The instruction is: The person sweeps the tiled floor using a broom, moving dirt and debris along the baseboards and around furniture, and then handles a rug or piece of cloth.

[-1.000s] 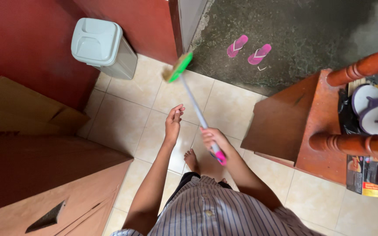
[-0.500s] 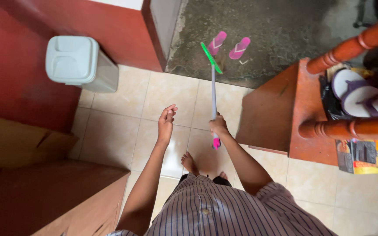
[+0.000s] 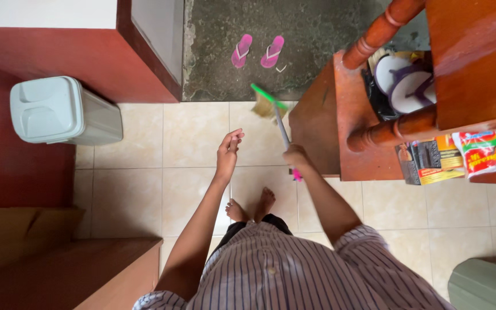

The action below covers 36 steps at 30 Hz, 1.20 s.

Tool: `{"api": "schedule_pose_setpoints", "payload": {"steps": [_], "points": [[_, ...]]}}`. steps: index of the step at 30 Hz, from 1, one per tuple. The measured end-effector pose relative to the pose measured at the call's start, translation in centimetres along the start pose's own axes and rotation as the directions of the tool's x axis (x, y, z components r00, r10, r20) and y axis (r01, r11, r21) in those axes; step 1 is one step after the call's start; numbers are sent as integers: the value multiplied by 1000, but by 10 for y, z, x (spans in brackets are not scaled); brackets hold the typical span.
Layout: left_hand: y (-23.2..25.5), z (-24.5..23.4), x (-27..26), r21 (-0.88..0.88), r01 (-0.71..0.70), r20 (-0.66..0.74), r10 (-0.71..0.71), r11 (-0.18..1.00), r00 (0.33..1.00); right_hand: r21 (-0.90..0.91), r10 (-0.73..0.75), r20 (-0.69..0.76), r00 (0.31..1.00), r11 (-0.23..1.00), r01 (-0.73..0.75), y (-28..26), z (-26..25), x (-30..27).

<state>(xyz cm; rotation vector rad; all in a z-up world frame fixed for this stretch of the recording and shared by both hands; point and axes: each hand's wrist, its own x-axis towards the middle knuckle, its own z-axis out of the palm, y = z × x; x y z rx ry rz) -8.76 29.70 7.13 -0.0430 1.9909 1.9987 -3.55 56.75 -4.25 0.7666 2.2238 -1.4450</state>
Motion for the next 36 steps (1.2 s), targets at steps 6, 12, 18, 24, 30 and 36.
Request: {"api": "schedule_pose_setpoints", "payload": {"steps": [6,12,18,24,30,36], "points": [[3,17,-3,-7,24,-12,-24,1000,1000,-151,30,-46,998,988,-37,-23,-10,-52],[2,40,16,13,9,-19,-8,1000,1000,225,139,267,954,953,-202,-10,-74,-59],[19,48,31,-2,-85,-9,85,996,996,-36,61,-42,997,997,-63,-42,-25,-27],[29,35,40,50,-136,-73,139,989,988,747,127,352,927,558,-360,-40,-88,34],[33,30,50,89,-155,-113,164,984,980,687,-68,492,868,643,-339,-102,-76,37],[54,12,45,39,-234,-140,237,972,961,617,-310,780,544,236,-751,-210,-44,15]]}}
